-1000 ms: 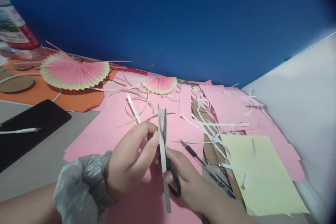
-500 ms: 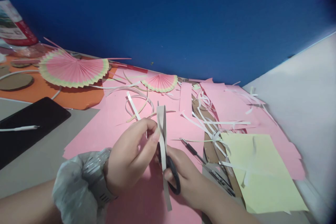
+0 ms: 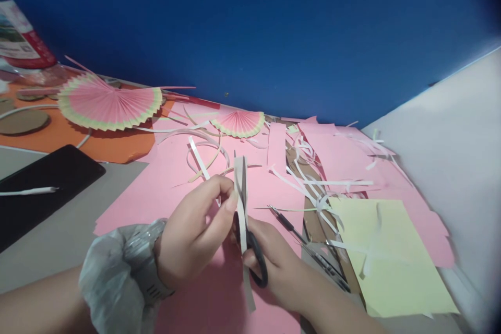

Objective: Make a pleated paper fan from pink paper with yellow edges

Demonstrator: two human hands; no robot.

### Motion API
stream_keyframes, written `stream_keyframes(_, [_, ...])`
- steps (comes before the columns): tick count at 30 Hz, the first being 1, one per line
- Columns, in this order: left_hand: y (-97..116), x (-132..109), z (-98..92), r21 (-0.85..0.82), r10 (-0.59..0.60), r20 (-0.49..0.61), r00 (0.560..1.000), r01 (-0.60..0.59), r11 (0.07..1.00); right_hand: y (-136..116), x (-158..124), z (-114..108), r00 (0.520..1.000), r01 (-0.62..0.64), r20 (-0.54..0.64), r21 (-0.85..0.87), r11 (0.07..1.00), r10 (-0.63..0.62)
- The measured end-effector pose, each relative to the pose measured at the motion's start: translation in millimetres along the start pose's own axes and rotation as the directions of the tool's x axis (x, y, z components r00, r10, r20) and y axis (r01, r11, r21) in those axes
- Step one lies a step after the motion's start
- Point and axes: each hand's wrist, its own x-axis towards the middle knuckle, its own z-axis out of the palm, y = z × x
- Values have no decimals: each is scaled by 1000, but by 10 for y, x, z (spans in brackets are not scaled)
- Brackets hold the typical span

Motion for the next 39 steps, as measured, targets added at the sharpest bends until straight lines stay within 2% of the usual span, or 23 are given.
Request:
stream_keyframes(5, [4,0,-4,27,27,-1,1000,-27,999,-16,-2,-1,999,-32,20,67,997,31])
stream_keyframes(11, [-7,-16,2,-8,0,14,1000,0,1000,-11,-4,0,1000,9,-1,1,1000,-9])
stream_keyframes(24, [-12,-6,-5,60,61,-11,998,-60,996,-9,-5,5,1000,13,10,-10,1000,-13])
stream_keyframes(31, [5,-30,21,60,69,-8,998,-69,996,-1,-9,-9,993,119,0,-64,991,-120])
stream_keyframes(35, [-13,-55,18,94,80,-15,997,-79,992,-6,-1,-19,993,119,15,-52,992,-119])
stream_keyframes(39, [-16,-70,27,46,66,2,998,-66,997,-21,-9,-21,990,142,17,-76,987,-141])
